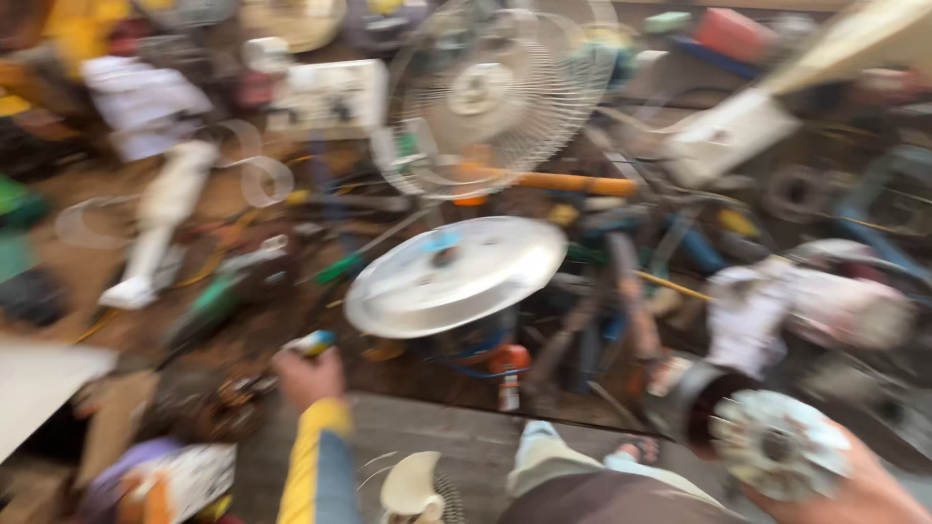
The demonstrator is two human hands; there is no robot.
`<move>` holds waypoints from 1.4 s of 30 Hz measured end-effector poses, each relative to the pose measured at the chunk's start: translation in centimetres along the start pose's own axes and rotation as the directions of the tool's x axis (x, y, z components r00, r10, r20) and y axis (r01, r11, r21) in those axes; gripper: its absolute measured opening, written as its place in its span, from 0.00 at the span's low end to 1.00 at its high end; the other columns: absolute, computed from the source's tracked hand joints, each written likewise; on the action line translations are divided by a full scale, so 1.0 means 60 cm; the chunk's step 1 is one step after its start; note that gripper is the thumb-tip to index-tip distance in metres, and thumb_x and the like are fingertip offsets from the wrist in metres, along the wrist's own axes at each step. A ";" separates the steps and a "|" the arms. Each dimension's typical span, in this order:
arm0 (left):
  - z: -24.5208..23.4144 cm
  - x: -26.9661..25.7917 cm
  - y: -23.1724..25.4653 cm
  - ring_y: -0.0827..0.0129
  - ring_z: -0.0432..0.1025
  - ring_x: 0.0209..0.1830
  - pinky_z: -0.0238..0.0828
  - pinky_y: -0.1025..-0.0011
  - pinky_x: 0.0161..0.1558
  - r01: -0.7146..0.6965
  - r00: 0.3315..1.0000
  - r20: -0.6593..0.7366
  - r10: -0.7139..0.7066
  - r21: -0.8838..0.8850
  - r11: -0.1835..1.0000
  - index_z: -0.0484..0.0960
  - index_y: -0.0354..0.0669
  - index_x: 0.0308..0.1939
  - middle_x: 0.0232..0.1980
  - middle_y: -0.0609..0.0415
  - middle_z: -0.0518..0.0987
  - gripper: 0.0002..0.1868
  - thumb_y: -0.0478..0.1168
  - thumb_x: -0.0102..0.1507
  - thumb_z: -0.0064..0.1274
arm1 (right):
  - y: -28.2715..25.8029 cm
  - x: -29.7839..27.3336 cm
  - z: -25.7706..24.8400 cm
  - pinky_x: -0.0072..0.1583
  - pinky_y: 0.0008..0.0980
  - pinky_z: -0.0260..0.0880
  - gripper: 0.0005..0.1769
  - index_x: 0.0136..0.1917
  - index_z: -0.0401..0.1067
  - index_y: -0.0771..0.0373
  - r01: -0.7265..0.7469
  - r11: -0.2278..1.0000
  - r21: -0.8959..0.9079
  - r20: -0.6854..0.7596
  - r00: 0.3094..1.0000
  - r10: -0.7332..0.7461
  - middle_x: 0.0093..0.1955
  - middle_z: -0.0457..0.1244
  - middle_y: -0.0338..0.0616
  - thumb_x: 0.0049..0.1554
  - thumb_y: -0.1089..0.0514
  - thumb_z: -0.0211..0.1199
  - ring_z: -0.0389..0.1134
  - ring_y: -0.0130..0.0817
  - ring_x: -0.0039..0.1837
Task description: The person uses a metal file to smooth the surface of a cylindrical electrical component. They then use a hammer to tap a small metal ring onto the component and apply a liquid from a bottle into the center. The person wipes the component with a cloth and repeats the filing and hammering actions.
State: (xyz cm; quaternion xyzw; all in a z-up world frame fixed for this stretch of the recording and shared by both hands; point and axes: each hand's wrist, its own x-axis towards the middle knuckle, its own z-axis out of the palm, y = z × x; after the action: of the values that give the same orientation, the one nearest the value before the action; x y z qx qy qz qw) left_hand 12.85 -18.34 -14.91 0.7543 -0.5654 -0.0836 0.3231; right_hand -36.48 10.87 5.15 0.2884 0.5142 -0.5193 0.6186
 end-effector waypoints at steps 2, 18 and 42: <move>-0.037 -0.030 0.043 0.49 0.79 0.40 0.75 0.56 0.48 0.326 0.919 0.175 -0.354 0.170 0.930 0.81 0.35 0.44 0.41 0.38 0.83 0.18 0.46 0.61 0.60 | -0.015 -0.022 -0.012 0.55 0.47 0.73 0.18 0.48 0.73 0.60 0.018 1.000 0.019 -0.018 1.000 -0.017 0.46 0.71 0.47 0.60 0.47 0.49 0.72 0.42 0.48; -0.236 -0.439 0.738 0.48 0.73 0.46 0.72 0.56 0.47 -0.443 0.096 0.435 0.895 -0.787 0.430 0.75 0.35 0.50 0.46 0.42 0.78 0.18 0.42 0.64 0.62 | -0.057 -0.084 -0.089 0.41 0.43 0.67 0.13 0.43 0.68 0.61 0.118 0.984 0.131 -0.265 0.961 -0.080 0.39 0.66 0.45 0.62 0.55 0.46 0.65 0.40 0.38; -0.209 -0.953 0.963 0.49 0.73 0.43 0.69 0.57 0.42 -0.586 0.024 0.572 0.820 -0.657 0.475 0.76 0.35 0.52 0.43 0.45 0.78 0.15 0.36 0.62 0.56 | -0.248 -0.211 -0.588 0.54 0.47 0.78 0.16 0.52 0.68 0.66 0.197 0.955 0.222 -0.198 0.968 -0.153 0.48 0.68 0.47 0.65 0.50 0.53 0.70 0.39 0.48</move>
State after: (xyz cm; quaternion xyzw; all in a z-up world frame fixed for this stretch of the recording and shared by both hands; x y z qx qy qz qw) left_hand -46.97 29.66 14.76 0.1708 -0.9228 -0.3351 0.0830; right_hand -61.46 42.29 8.90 0.3597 0.5245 -0.6027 0.4820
